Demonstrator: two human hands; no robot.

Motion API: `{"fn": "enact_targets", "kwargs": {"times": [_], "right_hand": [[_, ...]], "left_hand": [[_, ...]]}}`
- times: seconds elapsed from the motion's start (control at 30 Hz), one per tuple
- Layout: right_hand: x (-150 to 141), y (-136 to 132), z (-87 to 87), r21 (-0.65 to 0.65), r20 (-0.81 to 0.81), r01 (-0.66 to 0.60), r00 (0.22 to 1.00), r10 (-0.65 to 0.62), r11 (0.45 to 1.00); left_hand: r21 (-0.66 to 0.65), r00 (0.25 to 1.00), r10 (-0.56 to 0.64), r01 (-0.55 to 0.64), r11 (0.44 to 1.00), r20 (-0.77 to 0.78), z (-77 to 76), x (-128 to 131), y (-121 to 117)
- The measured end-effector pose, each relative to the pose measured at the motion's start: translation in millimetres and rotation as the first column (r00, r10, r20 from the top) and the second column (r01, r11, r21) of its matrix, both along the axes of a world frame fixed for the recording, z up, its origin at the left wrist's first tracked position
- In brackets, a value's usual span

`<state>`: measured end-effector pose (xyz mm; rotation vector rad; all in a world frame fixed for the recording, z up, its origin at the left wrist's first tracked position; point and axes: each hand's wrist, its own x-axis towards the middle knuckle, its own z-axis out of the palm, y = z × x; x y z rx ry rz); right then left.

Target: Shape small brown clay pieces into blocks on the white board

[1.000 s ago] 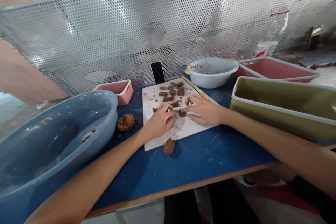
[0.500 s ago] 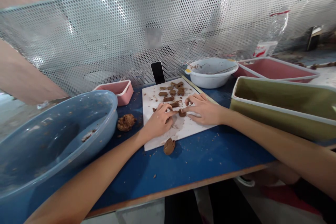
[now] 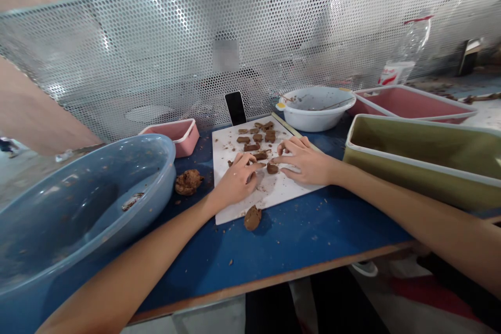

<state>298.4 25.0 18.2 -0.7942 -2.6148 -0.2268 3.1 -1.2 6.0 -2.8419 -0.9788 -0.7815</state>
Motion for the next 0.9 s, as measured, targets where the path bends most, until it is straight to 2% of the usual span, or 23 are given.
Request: {"fn": "enact_targets", "kwargs": {"times": [0.23,0.5,0.9], "right_hand": [[0.7,2.3,-2.6,0.018,0.035,-0.002,0.999,0.001,1.0],[-0.1,1.1,-2.2,-0.027,0.065,0.026,0.998,-0.025,0.999],[-1.3,-0.2,-0.6,-0.032,0.041,0.06,0.997,-0.059,0.998]], "left_hand": [[-0.018,0.999,-0.003,0.003,1.0,-0.032,0.1,-0.5,0.2],[-0.007,1.0,-0.005,0.005,1.0,-0.03,0.2,0.2,0.3],[0.007,1.0,0.019,-0.019,1.0,-0.007,-0.2,0.5,-0.1]]}}
